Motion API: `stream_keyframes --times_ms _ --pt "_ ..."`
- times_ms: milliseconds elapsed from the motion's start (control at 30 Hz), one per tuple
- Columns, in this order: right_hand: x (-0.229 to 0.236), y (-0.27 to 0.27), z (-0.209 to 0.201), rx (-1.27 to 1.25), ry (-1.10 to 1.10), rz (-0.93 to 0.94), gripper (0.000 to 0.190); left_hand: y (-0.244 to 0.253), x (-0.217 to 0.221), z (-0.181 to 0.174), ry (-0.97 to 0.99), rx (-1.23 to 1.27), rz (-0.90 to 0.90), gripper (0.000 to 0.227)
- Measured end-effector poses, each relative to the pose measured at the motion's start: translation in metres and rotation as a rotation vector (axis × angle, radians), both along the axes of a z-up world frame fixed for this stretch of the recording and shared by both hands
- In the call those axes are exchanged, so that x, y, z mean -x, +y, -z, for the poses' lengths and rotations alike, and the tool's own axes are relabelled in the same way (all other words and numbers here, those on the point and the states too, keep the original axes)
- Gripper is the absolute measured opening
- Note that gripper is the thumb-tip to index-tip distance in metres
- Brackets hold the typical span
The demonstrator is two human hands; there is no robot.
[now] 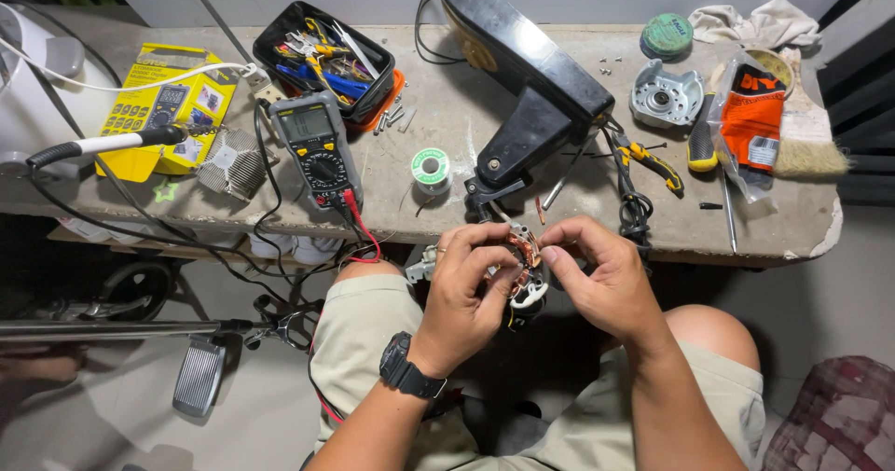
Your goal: The person manipulates wires on a small electrical component, likely a stator, using a screwdriver and a multimeter. They briefly use a smartphone calculator while continuing to adjust the wires.
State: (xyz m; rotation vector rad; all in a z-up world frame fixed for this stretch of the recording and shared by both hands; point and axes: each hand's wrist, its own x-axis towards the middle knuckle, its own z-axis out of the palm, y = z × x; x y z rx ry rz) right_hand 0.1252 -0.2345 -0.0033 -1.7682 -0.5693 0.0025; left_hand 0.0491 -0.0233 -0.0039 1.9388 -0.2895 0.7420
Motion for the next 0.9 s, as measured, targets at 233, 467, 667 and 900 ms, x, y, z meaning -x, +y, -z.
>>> stream_keyframes --times_ms 233,467,667,900 --pt "0.003 0.003 -0.004 -0.026 0.005 0.000 0.005 -0.009 0.001 -0.001 0.036 -0.040 0.015 0.009" --pt "0.004 0.004 -0.009 -0.012 0.003 0.021 0.006 -0.012 0.000 0.003 0.022 -0.082 0.010 0.014" --pt "0.004 0.005 -0.010 -0.011 0.008 0.027 0.006 -0.010 0.000 0.004 0.028 -0.104 0.016 0.016" --pt "0.005 0.007 -0.012 -0.006 0.007 0.028 0.006 -0.010 -0.001 0.004 0.019 -0.119 0.022 0.018"
